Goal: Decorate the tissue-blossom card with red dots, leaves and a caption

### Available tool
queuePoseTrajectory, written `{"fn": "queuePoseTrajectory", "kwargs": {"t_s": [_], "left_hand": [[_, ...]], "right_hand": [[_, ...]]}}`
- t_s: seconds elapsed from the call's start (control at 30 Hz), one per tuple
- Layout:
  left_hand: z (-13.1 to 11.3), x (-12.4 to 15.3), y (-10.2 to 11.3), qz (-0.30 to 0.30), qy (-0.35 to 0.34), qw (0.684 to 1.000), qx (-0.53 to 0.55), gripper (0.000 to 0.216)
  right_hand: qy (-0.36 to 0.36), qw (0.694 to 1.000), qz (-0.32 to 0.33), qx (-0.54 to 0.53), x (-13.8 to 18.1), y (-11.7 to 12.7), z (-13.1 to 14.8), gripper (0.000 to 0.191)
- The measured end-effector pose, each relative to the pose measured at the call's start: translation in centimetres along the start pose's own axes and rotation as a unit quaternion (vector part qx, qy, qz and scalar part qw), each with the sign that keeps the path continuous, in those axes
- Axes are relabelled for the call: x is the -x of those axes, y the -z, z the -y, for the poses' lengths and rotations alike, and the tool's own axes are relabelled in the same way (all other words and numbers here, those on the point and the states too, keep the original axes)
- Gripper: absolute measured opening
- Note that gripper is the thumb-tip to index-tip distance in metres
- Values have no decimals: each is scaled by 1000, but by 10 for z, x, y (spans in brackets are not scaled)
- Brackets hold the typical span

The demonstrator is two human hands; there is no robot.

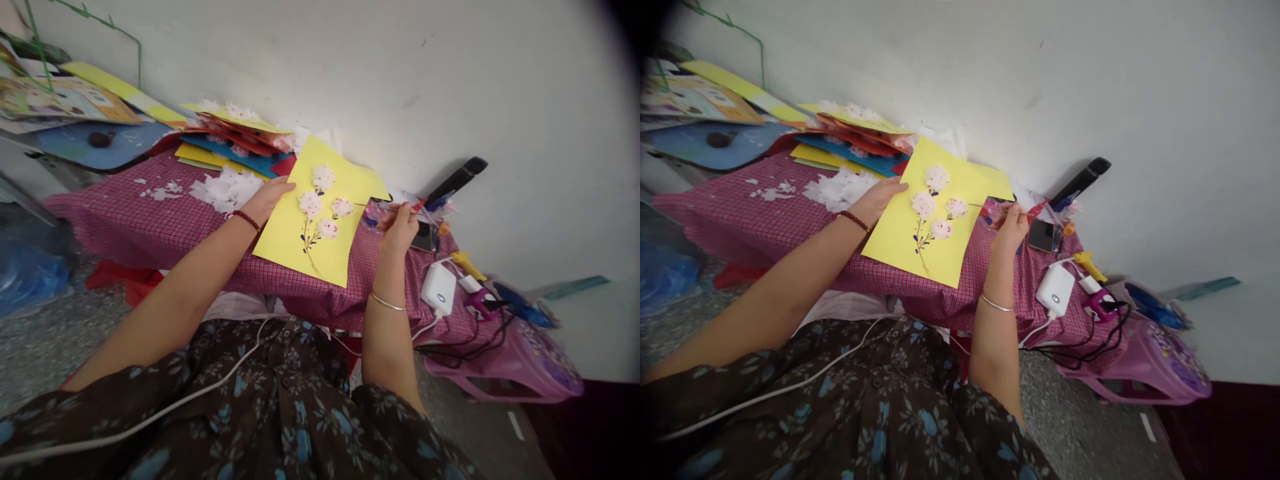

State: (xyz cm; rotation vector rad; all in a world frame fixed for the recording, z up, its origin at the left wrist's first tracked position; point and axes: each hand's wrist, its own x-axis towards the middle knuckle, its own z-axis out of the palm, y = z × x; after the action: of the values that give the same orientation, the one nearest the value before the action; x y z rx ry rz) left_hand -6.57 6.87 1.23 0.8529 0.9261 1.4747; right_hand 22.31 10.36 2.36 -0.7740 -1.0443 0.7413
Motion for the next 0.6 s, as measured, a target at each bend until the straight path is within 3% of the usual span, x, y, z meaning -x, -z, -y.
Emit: {"fn": "queuePoseTrajectory", "kwargs": {"t_s": [0.17, 0.33, 0.6], "left_hand": [[-2, 3, -1, 0, 2, 1000, 0, 38], [-2, 3, -1, -4, 4, 1000, -5, 39], [-2, 1, -3, -4, 8, 1000, -10, 41]], "right_hand": [[60, 996, 7, 65, 3, -2, 3, 47], [50, 993, 37, 96, 7, -6, 4, 53], [42, 986, 107, 118, 14, -9, 2, 48]]}}
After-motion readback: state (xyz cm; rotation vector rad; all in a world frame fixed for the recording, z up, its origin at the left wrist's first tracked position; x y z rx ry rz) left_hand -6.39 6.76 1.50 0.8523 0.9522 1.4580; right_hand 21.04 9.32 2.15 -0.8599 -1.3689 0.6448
